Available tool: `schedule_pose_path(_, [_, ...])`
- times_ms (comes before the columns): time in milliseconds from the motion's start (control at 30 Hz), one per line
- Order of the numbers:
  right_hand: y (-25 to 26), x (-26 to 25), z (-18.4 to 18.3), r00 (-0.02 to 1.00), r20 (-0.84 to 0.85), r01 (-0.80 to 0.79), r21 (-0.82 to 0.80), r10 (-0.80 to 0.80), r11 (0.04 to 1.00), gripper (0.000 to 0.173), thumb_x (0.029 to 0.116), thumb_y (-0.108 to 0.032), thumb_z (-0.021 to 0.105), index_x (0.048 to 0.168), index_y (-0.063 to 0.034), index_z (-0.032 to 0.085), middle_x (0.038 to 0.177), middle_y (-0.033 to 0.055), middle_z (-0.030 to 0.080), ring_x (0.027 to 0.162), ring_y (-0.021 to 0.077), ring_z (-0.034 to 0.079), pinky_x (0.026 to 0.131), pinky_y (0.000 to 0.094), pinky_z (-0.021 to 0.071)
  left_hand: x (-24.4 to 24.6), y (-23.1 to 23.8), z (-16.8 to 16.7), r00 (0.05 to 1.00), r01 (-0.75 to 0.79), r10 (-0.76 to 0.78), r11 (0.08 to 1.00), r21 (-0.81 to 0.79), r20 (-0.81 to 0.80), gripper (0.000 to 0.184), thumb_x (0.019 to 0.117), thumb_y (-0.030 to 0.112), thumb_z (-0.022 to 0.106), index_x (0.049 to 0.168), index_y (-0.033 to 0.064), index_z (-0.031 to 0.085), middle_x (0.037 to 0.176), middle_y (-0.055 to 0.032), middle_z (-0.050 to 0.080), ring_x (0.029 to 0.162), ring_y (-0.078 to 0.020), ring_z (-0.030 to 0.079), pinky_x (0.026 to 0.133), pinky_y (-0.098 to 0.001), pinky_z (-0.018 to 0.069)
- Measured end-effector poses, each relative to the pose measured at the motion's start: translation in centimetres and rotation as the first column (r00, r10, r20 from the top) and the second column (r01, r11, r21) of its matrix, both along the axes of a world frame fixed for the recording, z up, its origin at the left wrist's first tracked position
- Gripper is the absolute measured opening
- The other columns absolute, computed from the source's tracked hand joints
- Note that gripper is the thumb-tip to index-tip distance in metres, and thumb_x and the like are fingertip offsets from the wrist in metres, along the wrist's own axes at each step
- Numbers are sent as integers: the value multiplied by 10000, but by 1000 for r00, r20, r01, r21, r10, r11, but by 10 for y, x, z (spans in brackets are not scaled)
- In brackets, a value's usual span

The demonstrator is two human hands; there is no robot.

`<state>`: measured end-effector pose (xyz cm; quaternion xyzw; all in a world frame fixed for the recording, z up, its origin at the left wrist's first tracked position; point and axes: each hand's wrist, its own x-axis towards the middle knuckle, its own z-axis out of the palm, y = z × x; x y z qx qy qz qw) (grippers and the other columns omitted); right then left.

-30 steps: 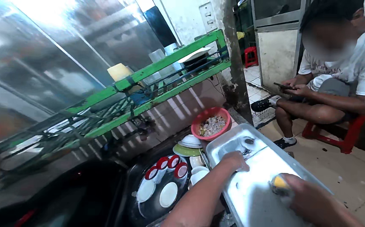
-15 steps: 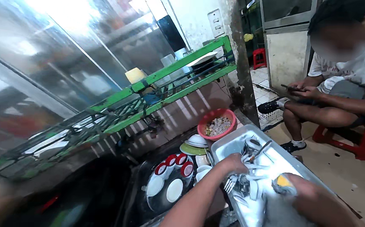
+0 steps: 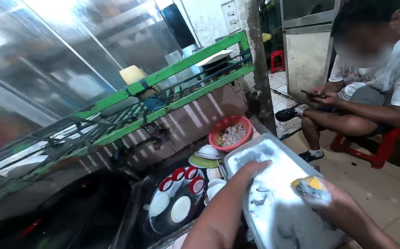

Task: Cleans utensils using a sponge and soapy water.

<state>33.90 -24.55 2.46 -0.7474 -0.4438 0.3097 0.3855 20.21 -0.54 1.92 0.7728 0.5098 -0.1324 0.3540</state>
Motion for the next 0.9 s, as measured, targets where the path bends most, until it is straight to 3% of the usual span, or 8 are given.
schedule_pose_path(67, [0, -1, 3, 1000, 2, 5, -14, -5, 1000, 546, 882, -416, 718, 1326, -113, 623, 1184, 98, 703, 1060, 214, 692, 939, 475, 566, 14, -13, -14, 998, -30, 28, 999, 35, 49, 787, 1010, 646, 468, 1409, -27, 553, 1423, -266, 559, 1355, -385, 522, 1136, -574, 398])
schedule_pose_path(167, [-2, -3, 7, 1000, 14, 15, -36, -14, 999, 534, 883, -397, 718, 1327, -115, 625, 1182, 104, 703, 1066, 225, 688, 942, 490, 558, 33, -29, -21, 998, 44, -38, 994, 103, -53, 791, 1006, 619, 499, 1484, -11, 473, 1453, -251, 541, 1367, -385, 514, 1135, -575, 399])
schedule_pose_path(267, [0, -2, 3, 999, 42, 15, -56, -13, 998, 535, 878, -428, 697, 1324, -142, 628, 1169, 93, 705, 1050, 219, 691, 926, 495, 562, 36, -30, -27, 996, 47, -35, 987, 154, -82, 758, 949, 501, 653, 1473, -13, 466, 1458, -257, 524, 1354, -395, 514, 1113, -586, 416])
schedule_pose_path(333, [2, -3, 5, 998, 63, 5, -52, -1, 999, 522, 894, -423, 695, 1318, -125, 633, 1175, 112, 704, 1069, 235, 686, 946, 508, 549, 33, -25, -33, 999, 16, -11, 985, 171, -34, 822, 915, 436, 713, 1526, -9, 390, 1520, -251, 459, 1389, -390, 477, 1131, -579, 403])
schedule_pose_path(367, [2, -4, 6, 997, 83, -3, -43, 7, 999, 514, 898, -422, 691, 1308, -115, 640, 1176, 117, 705, 1086, 240, 682, 961, 509, 542, 31, -25, -36, 1000, -10, 11, 986, 168, -3, 842, 897, 419, 735, 1528, -5, 374, 1498, -252, 479, 1359, -387, 509, 1105, -573, 433])
schedule_pose_path(633, [5, -4, 5, 987, 158, 8, -82, 5, 997, 568, 877, -396, 723, 1338, -80, 624, 1227, 163, 693, 1156, 306, 666, 1012, 559, 510, 27, -41, -22, 997, -79, 79, 997, -24, 12, 987, 891, 381, 759, 1607, 17, 185, 1545, -299, 387, 1369, -407, 488, 1101, -554, 434])
schedule_pose_path(733, [3, -5, 8, 987, 158, 21, -96, -6, 995, 570, 876, -380, 733, 1339, -68, 620, 1225, 186, 691, 1152, 330, 666, 1001, 576, 508, 19, -42, -18, 994, -89, 95, 991, -99, 53, 999, 901, 349, 758, 1622, 36, 142, 1529, -287, 421, 1362, -391, 499, 1107, -550, 428])
schedule_pose_path(900, [5, -4, 10, 986, 168, 14, -120, 6, 993, 562, 881, -383, 734, 1332, -66, 624, 1218, 182, 695, 1154, 332, 666, 1003, 581, 503, 9, -43, -11, 976, -124, 159, 969, -215, 149, 877, 923, 260, 752, 1593, 44, 230, 1437, -247, 528, 1297, -337, 553, 1071, -507, 463])
